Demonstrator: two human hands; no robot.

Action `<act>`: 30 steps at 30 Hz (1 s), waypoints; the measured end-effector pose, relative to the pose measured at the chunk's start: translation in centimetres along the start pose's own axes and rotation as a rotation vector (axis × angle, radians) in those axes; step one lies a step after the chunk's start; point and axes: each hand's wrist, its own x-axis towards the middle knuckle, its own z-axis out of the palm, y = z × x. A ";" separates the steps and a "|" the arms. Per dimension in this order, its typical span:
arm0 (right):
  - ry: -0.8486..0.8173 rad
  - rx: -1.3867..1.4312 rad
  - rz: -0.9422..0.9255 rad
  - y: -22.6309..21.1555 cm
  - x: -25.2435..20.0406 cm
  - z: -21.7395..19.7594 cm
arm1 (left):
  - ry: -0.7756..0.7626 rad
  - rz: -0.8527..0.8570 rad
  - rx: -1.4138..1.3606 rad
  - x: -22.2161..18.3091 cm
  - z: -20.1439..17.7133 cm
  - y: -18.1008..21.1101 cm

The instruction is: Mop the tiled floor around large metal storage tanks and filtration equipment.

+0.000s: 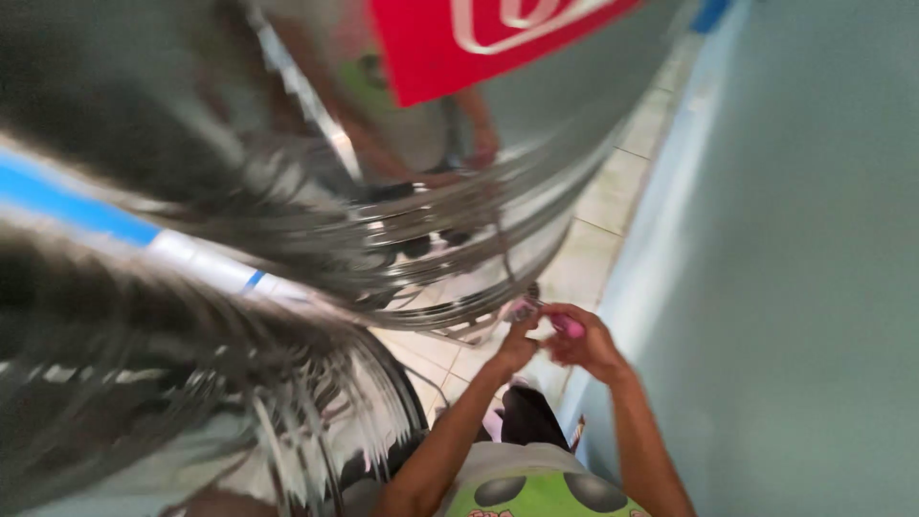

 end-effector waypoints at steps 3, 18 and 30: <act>-0.238 -0.511 0.166 -5.3 0.1 -3.2 | -0.033 -0.292 0.071 -4.8 -2.6 20.9; -0.180 -1.484 -0.133 -3.9 -2.5 5.5 | 0.084 0.337 0.077 -8.5 -3.1 19.0; -0.132 -1.094 0.035 -5.0 0.9 2.3 | 0.081 0.097 0.138 -6.7 -3.3 17.0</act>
